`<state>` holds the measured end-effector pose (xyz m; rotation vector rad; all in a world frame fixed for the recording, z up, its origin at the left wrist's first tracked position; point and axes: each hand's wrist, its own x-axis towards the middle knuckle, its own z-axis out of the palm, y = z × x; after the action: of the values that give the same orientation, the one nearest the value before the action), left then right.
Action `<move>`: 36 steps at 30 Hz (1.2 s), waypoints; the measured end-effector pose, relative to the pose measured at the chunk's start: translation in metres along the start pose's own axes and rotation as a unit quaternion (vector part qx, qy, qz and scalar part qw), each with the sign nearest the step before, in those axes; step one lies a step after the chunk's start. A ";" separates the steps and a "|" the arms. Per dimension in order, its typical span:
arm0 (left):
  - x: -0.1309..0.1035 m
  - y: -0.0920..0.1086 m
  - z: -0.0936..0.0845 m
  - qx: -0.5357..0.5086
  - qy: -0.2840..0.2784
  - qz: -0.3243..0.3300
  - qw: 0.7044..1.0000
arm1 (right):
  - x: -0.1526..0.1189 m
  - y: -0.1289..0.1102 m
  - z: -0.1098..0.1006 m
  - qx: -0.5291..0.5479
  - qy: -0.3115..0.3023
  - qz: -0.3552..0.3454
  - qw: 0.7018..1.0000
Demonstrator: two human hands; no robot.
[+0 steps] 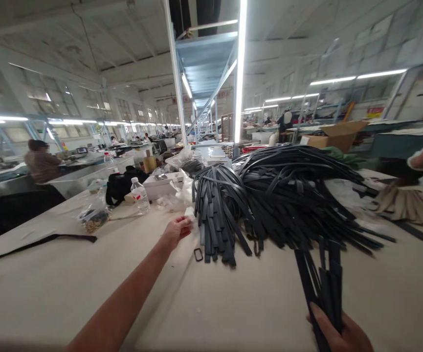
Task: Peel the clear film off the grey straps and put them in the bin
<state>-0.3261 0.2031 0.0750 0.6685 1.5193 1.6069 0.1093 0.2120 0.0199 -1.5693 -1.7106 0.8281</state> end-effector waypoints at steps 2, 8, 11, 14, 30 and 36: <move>-0.015 0.002 0.007 -0.011 -0.023 -0.005 1.000 | -0.002 0.000 0.001 -0.003 0.001 -0.022 1.000; -0.050 0.013 0.025 0.065 -0.109 0.007 0.992 | -0.004 0.004 0.006 0.014 -0.008 -0.052 0.999; -0.054 0.015 0.038 0.175 -0.162 0.016 0.971 | -0.006 0.004 0.007 0.020 0.000 -0.071 0.997; -0.051 0.014 0.050 0.314 -0.179 0.050 0.931 | -0.008 0.004 0.009 0.032 0.004 -0.079 0.996; -0.136 -0.021 0.039 0.628 -0.243 0.329 0.662 | -0.014 0.000 0.010 0.043 0.010 -0.082 0.996; -0.121 -0.023 0.026 0.682 -0.173 0.325 0.632 | -0.014 -0.002 0.007 0.038 0.007 -0.089 0.995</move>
<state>-0.2358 0.1156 0.0738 2.3935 2.1055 0.2461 0.1032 0.1973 0.0172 -1.3476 -1.7584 0.7792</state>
